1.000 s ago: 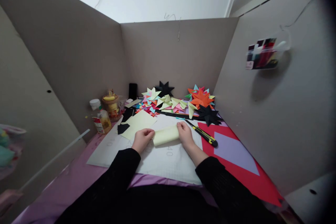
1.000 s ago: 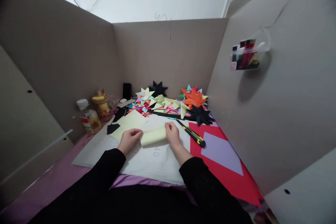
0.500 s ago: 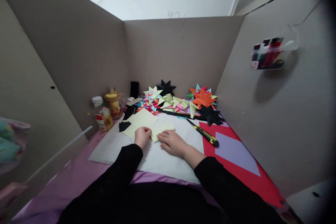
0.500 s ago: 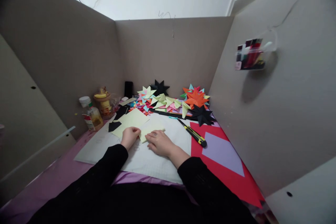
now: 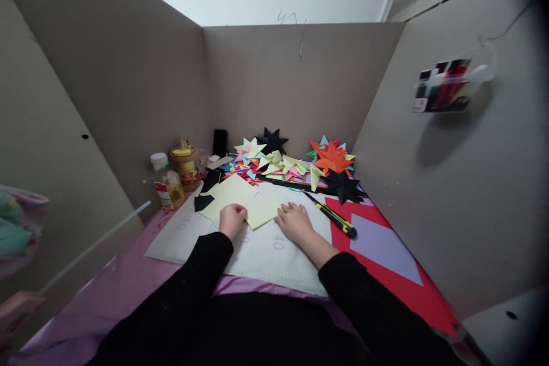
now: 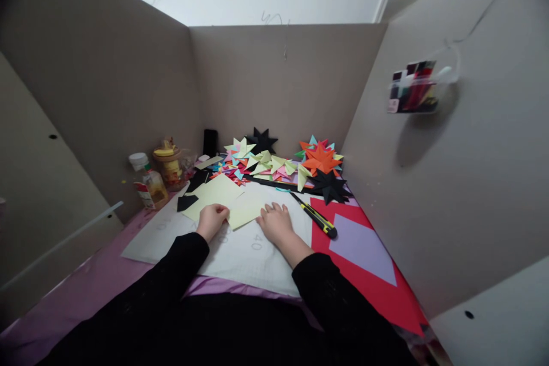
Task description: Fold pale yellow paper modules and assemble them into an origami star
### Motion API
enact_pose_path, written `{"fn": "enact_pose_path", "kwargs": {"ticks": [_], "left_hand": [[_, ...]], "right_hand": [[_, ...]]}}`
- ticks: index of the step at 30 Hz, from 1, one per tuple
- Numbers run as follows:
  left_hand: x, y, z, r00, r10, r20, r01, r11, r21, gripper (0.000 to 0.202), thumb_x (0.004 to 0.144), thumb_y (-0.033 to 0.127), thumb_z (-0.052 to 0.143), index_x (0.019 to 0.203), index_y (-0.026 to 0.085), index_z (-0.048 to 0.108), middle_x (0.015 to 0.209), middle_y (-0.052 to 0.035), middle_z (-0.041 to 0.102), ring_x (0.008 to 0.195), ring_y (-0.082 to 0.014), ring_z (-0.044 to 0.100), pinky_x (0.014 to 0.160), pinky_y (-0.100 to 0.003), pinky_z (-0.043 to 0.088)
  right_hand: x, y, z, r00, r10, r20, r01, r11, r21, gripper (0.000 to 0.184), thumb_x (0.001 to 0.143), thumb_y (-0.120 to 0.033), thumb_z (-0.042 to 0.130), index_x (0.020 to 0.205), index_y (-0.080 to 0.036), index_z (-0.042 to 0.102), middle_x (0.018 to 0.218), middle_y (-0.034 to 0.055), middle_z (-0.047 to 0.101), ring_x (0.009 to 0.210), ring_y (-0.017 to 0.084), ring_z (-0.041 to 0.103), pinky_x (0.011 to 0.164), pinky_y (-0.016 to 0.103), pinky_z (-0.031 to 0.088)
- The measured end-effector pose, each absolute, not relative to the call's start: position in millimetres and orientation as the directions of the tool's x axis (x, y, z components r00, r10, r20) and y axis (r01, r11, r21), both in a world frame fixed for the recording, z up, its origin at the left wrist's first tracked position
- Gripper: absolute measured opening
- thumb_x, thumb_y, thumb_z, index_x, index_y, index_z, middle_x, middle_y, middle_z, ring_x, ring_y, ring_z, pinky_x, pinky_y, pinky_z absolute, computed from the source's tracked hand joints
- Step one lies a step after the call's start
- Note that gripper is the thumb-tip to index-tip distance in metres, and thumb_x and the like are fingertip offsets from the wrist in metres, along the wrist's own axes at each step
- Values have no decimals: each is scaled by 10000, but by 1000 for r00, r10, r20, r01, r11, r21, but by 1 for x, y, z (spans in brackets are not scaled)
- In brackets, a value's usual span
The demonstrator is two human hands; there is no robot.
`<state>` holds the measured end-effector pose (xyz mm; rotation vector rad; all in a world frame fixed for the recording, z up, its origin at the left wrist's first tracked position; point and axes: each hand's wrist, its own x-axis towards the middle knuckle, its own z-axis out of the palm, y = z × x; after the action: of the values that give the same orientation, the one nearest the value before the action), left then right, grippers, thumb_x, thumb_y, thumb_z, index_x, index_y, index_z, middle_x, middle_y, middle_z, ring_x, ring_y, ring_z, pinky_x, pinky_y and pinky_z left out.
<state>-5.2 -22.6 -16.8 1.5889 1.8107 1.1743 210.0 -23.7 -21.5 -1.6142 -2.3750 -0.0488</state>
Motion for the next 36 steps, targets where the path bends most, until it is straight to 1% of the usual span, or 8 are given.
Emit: {"fn": "enact_pose_path", "kwargs": {"ticks": [3,8,13,19,25,28,32,36], "left_hand": [[-5,-22,-18,-230,953,196,570,-32,821,126,657,195,564,591,165,666,497,-29,622,527,-163,571,580,-256,396],[-5,-21,-20,-218,953,213,591,-45,806,128,681,217,564,622,165,665,524,-28,630,539,-160,573,591,-254,396],[-6,-23,-21,-184,947,264,628,-94,772,126,707,229,555,669,176,662,613,-38,656,607,-168,579,618,-253,390],[-8,-25,-20,-128,946,298,712,-121,692,121,725,229,545,686,190,653,662,-41,663,646,-176,570,601,-251,359],[-9,-25,-19,-117,953,281,712,-117,692,137,742,245,532,710,189,653,678,-24,659,662,-165,576,605,-248,373],[-7,-27,-16,-118,944,307,657,-157,738,159,756,275,529,723,185,657,679,-17,659,656,-159,579,619,-248,395],[-4,-30,-12,-109,922,372,579,-245,778,198,773,319,524,752,176,660,701,-16,664,657,-155,578,638,-253,424],[-4,-31,-12,-110,900,421,530,-305,791,211,788,330,522,774,170,659,729,-20,671,661,-150,583,651,-253,443]], "right_hand": [[205,-28,-21,-433,873,226,876,466,-121,368,874,-378,492,1171,-189,598,1323,137,518,1296,352,330,1027,584,180],[189,-44,-19,-775,611,163,575,788,-217,485,883,-391,487,1316,-172,487,1401,144,428,1336,299,305,1062,464,270],[185,-48,-17,-813,572,112,524,801,-290,514,867,-412,515,1341,-221,461,1464,120,324,1377,324,200,1082,470,243],[202,-31,-17,-579,814,49,777,568,-271,471,893,-341,445,1306,-117,486,1380,168,446,1318,290,350,1056,422,292],[217,-16,-24,-180,981,75,961,192,-199,493,887,-343,424,1309,-93,473,1406,153,419,1330,367,284,1069,572,141],[219,-12,-25,-116,973,200,929,177,-325,520,858,-240,449,1354,-87,414,1372,160,461,1315,320,334,1087,513,183],[219,-9,-29,-70,954,293,679,260,-686,594,856,-225,433,1427,-164,280,1287,114,559,1193,208,517,1007,365,391],[216,-7,-36,-38,937,346,441,327,-836,589,824,-226,466,1400,-220,339,1322,89,531,1192,208,525,988,369,424]]}}
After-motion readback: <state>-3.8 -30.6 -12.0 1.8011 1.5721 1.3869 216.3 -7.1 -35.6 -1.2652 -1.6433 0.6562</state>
